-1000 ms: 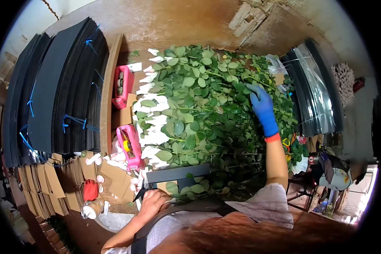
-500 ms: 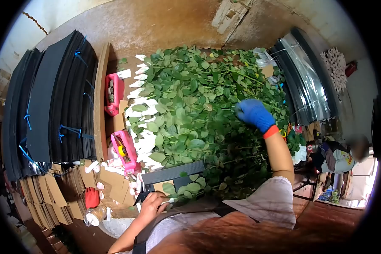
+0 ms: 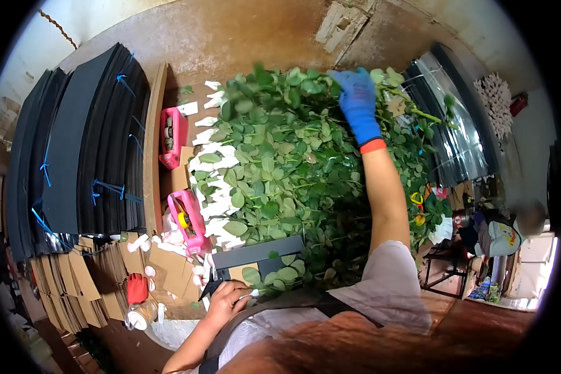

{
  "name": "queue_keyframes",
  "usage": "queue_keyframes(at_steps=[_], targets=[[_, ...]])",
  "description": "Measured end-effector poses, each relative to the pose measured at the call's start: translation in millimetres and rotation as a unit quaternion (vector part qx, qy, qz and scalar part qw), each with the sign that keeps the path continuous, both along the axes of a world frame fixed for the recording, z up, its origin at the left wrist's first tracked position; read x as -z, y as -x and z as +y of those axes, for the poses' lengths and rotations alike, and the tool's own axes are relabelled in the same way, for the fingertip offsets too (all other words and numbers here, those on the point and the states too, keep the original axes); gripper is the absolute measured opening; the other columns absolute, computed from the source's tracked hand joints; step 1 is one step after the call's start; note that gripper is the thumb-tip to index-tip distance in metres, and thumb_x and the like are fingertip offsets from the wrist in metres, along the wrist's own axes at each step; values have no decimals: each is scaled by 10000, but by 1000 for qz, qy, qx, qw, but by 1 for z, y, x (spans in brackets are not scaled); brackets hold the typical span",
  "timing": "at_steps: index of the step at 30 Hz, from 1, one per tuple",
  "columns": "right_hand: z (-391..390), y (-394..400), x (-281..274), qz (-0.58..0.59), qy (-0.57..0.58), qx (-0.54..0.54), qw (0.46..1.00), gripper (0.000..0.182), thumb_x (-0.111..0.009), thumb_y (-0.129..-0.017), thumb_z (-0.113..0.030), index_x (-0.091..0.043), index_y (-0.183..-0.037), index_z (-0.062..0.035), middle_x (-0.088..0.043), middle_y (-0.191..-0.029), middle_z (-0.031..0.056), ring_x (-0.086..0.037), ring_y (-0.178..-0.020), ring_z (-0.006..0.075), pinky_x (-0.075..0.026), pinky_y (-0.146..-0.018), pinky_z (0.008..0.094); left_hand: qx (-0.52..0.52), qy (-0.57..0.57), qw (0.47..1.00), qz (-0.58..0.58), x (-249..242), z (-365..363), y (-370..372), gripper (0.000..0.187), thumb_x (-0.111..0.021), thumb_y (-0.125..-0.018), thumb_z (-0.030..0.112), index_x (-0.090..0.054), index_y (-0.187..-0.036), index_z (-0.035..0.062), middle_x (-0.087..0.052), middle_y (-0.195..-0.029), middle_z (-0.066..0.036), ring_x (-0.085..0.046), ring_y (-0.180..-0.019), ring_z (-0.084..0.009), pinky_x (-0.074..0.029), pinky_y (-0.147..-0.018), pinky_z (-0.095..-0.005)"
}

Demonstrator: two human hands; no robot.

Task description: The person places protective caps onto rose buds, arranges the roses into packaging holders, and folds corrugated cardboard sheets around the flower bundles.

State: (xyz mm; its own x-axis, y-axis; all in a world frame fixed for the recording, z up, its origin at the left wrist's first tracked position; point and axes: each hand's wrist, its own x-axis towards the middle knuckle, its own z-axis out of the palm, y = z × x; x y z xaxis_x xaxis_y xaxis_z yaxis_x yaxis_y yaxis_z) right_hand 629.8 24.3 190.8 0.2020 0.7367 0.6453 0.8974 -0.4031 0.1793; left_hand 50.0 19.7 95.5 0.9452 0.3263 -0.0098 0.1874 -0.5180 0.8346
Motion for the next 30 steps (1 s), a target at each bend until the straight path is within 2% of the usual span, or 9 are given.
queue_keyframes(at_steps=[9, 12, 14, 17, 20, 23, 25, 28, 30], targets=[[-180, 108, -66, 215, 21, -118, 969, 379, -606, -769, 80, -713, -1071, -123, -708, -1084, 124, -650, -1061, 342, -527, -912, 418, 10, -39, 998, -57, 5, 0, -1, 91, -768, -819, 120, -748, -896, 74, -691, -919, -64, -661, -868, -271, -526, -796, -378], [-238, 167, -74, 364, 121, -152, 911, 295, -616, -833, 22, -726, -1056, -138, -718, -960, 92, -683, -881, 290, -545, -798, 397, -89, 67, 989, 96, 17, -5, 9, 285, -849, -797, 220, -706, -975, 50, -679, -849, -83, -668, -846, -235, -527, -718, -343], [-294, 175, -29, 332, 192, -65, 921, 211, -671, -833, -48, -740, -998, -160, -717, -902, 91, -680, -874, 315, -544, -795, 406, -100, 85, 987, -90, 41, -5, 10, 650, -889, -771, 204, -549, -1298, 33, -680, -1090, -114, -672, -983, -180, -564, -766, -333], [-322, 199, -16, 301, 328, 24, 895, 259, -689, -829, -112, -732, -1064, -211, -711, -983, 98, -670, -943, 322, -521, -857, 408, -135, 259, 945, -148, 44, -15, 4, 655, -862, -790, 148, -540, -1352, 51, -661, -1160, -108, -673, -994, -196, -569, -791, -331], [-313, 201, -12, 314, 460, 68, 828, 400, -703, -806, -140, -703, -1187, -262, -700, -1101, 88, -663, -1010, 295, -475, -971, 416, -10, 39, 997, -70, 25, 5, 4, 508, -858, -783, 149, -652, -1243, 92, -652, -1130, -96, -674, -948, -209, -555, -752, -307], [-283, 167, -10, 299, 577, 93, 755, 386, -708, -800, -208, -691, -1181, -266, -709, -1136, 72, -675, -1021, 301, -468, -987, 446, -41, 44, 998, -35, 3, 3, -3, 374, -828, -803, 141, -697, -1152, 107, -624, -1036, -83, -640, -806, -210, -514, -626, -306], [-234, 119, -13, 261, 534, 63, 802, 332, -629, -872, -236, -689, -1198, -243, -728, -1065, 102, -698, -969, 325, -518, -926, 453, -35, 36, 998, -42, 7, 3, -1, 333, -800, -827, 146, -691, -1137, 92, -618, -1030, -91, -629, -761, -222, -512, -617, -315], [-141, 39, 24, 321, 255, -11, 912, 435, -634, -896, -339, -625, -1308, -200, -667, -1232, 161, -633, -1087, 390, -509, -952, 472, -38, 34, 998, -43, 9, 4, -4, 290, -786, -842, 158, -690, -1107, 87, -627, -1008, -93, -624, -744, -229, -510, -610, -328], [-77, -12, 60, 237, 290, 123, 919, 634, -634, -896, -375, -452, -1476, -191, -621, -1315, 192, -594, -1163, 390, -456, -1024, 466, -56, 24, 998, -26, 10, 0, -6, 261, -788, -833, 148, -688, -1066, 88, -636, -1001, -90, -630, -772, -245, -515, -627, -340]])
